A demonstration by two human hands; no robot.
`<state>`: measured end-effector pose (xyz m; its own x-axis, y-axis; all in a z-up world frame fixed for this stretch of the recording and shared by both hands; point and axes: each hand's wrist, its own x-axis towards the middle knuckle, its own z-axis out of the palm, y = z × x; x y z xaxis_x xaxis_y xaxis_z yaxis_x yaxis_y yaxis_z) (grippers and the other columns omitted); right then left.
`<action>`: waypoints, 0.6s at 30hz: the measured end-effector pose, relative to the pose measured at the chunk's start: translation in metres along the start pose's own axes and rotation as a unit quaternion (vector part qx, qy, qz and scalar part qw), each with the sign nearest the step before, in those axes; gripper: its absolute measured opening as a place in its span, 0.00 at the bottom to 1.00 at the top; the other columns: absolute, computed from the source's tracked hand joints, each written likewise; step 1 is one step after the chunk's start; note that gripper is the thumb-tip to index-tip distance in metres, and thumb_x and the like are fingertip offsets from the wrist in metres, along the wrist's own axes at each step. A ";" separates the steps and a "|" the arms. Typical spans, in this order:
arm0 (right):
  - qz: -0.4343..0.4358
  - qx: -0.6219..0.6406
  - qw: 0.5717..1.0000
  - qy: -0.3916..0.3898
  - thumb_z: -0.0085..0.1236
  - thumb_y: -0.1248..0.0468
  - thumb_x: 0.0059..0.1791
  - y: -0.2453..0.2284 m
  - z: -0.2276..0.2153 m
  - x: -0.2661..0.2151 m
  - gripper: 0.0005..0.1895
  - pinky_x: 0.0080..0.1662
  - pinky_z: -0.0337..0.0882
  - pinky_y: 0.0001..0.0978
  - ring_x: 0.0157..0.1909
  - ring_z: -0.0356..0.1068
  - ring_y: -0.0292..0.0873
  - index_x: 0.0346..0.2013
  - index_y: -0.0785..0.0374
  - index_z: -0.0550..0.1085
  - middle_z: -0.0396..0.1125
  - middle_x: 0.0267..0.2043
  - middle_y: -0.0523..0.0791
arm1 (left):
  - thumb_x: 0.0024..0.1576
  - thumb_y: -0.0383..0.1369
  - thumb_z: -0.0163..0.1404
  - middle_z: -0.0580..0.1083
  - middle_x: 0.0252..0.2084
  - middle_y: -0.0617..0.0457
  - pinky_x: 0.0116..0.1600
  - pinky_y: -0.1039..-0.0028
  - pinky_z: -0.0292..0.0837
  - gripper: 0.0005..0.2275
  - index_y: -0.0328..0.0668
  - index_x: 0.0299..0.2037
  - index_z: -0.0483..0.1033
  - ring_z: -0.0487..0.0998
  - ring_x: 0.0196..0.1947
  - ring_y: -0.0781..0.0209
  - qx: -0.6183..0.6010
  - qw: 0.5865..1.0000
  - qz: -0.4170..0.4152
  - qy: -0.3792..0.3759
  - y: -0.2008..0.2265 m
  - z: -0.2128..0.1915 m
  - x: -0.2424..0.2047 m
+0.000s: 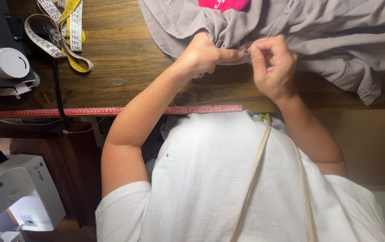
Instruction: Ripping out seams on a pair of pants using thread snips and hands for garment adjustment
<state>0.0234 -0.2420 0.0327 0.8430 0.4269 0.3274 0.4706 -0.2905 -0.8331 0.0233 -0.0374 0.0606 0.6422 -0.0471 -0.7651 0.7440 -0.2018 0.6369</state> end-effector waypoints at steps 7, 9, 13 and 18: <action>0.323 0.314 0.884 -0.123 0.55 0.74 0.56 0.022 -0.022 0.031 0.06 0.20 0.45 0.18 0.19 0.53 0.29 0.36 0.69 0.67 0.71 0.32 0.56 | 0.48 0.39 0.66 0.74 0.27 0.62 0.18 0.80 0.54 0.12 0.44 0.38 0.82 0.60 0.17 0.75 -0.062 0.994 0.087 -0.028 -0.020 0.004 0.018; 0.356 0.312 0.872 -0.127 0.57 0.73 0.55 0.018 -0.023 0.037 0.06 0.18 0.45 0.18 0.17 0.52 0.28 0.35 0.68 0.68 0.71 0.31 0.54 | 0.48 0.40 0.65 0.76 0.29 0.62 0.18 0.80 0.56 0.14 0.44 0.41 0.83 0.62 0.19 0.74 -0.059 0.994 0.083 -0.032 -0.017 0.003 0.014; 0.415 0.291 0.853 -0.126 0.59 0.73 0.51 0.022 -0.019 0.042 0.05 0.17 0.44 0.17 0.17 0.54 0.27 0.36 0.65 0.71 0.71 0.29 0.51 | 0.48 0.42 0.64 0.75 0.28 0.62 0.20 0.80 0.58 0.14 0.45 0.41 0.83 0.62 0.20 0.73 -0.057 0.995 0.076 -0.029 -0.015 0.001 0.010; 0.300 0.146 0.928 -0.166 0.65 0.70 0.56 0.033 -0.016 0.029 0.03 0.32 0.62 0.15 0.30 0.62 0.23 0.40 0.64 0.77 0.69 0.30 0.38 | 0.49 0.41 0.66 0.69 0.25 0.62 0.19 0.79 0.53 0.12 0.47 0.32 0.76 0.59 0.19 0.74 -0.064 0.995 0.067 -0.026 -0.019 0.002 0.013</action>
<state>0.0675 -0.2531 0.0221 0.7813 0.5177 -0.3486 -0.1878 -0.3378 -0.9223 0.0170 -0.0363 0.0388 0.7301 -0.1159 -0.6735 0.6711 -0.0644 0.7386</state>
